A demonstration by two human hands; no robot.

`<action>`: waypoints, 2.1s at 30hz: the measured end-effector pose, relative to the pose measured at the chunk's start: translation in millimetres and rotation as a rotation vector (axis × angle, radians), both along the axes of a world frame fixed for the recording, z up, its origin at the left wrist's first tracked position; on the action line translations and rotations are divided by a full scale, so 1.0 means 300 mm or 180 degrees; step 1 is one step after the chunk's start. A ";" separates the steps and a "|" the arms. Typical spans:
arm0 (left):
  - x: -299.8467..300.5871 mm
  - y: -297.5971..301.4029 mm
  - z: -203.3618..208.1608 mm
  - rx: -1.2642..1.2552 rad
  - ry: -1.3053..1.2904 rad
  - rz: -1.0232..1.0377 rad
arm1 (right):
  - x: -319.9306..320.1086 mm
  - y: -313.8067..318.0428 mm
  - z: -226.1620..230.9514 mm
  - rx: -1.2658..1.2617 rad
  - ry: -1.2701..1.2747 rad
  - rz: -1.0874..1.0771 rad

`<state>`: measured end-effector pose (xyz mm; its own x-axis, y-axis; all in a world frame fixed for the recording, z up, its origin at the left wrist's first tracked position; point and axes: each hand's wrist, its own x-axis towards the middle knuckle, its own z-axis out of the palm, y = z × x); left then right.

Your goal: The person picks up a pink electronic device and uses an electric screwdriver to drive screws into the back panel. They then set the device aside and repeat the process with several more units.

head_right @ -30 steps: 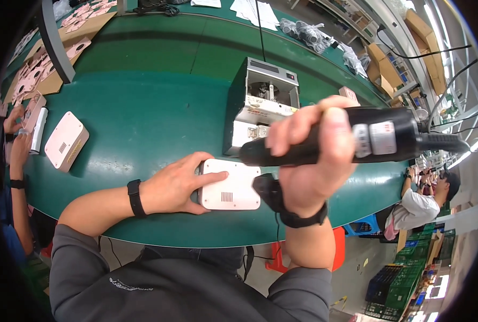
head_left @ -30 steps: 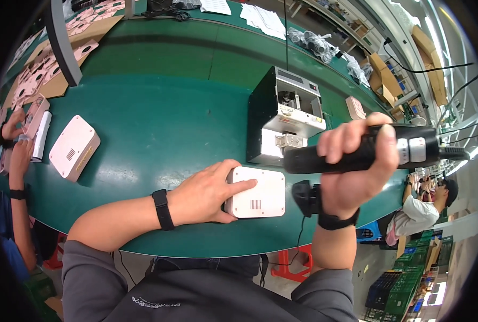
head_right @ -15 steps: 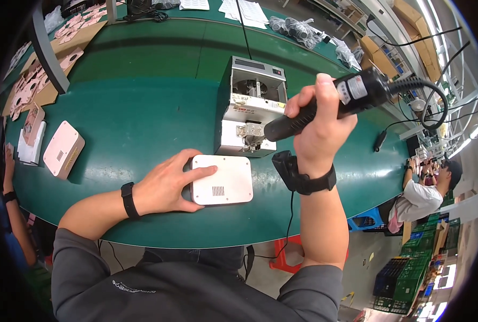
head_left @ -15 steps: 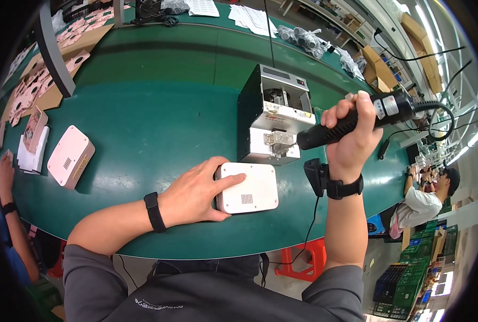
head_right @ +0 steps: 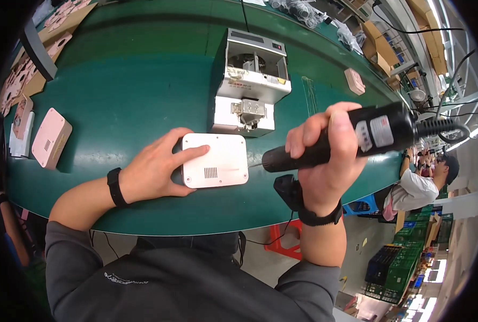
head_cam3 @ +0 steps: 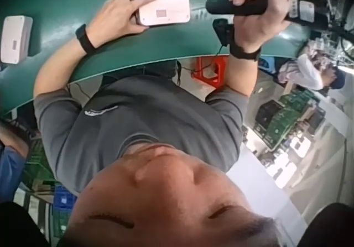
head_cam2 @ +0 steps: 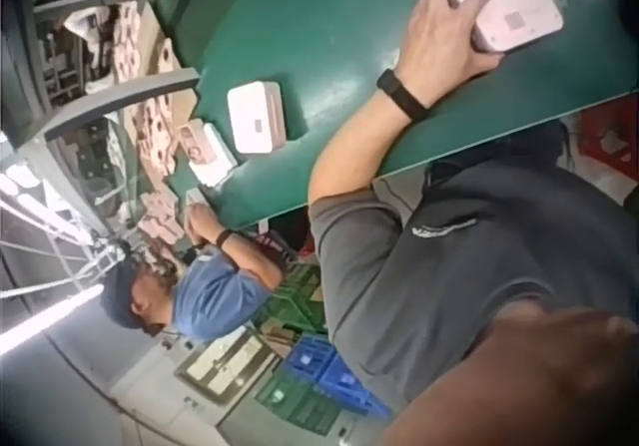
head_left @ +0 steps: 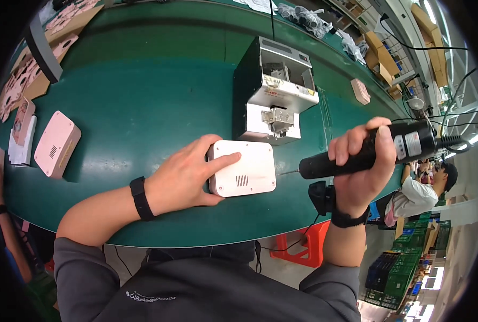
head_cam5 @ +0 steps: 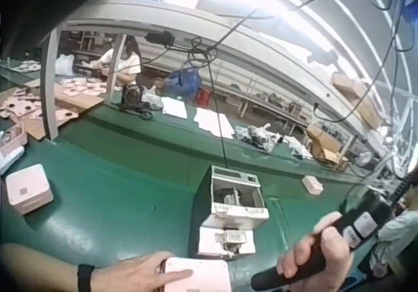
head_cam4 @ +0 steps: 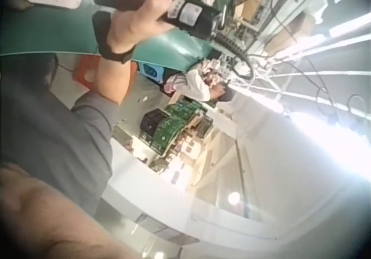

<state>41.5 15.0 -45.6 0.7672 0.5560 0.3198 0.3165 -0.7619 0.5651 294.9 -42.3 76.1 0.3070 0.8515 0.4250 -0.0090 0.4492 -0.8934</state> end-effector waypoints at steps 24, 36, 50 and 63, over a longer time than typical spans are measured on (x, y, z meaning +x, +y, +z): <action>0.077 -0.023 -0.063 0.0013 -0.0651 -0.0248 | 0.001 -0.135 -0.085 -0.0009 0.0684 -0.0512; 0.001 -0.016 -0.043 -0.0160 -0.0291 0.0021 | -0.086 -0.082 -0.060 0.0139 0.0322 -0.0041; -0.027 0.007 -0.006 -0.0170 -0.0192 -0.0141 | -0.028 -0.022 -0.140 0.0014 0.0360 0.0321; 0.005 -0.005 0.018 -0.0035 0.0132 0.0036 | -0.022 0.135 0.040 0.0560 0.0156 -0.0033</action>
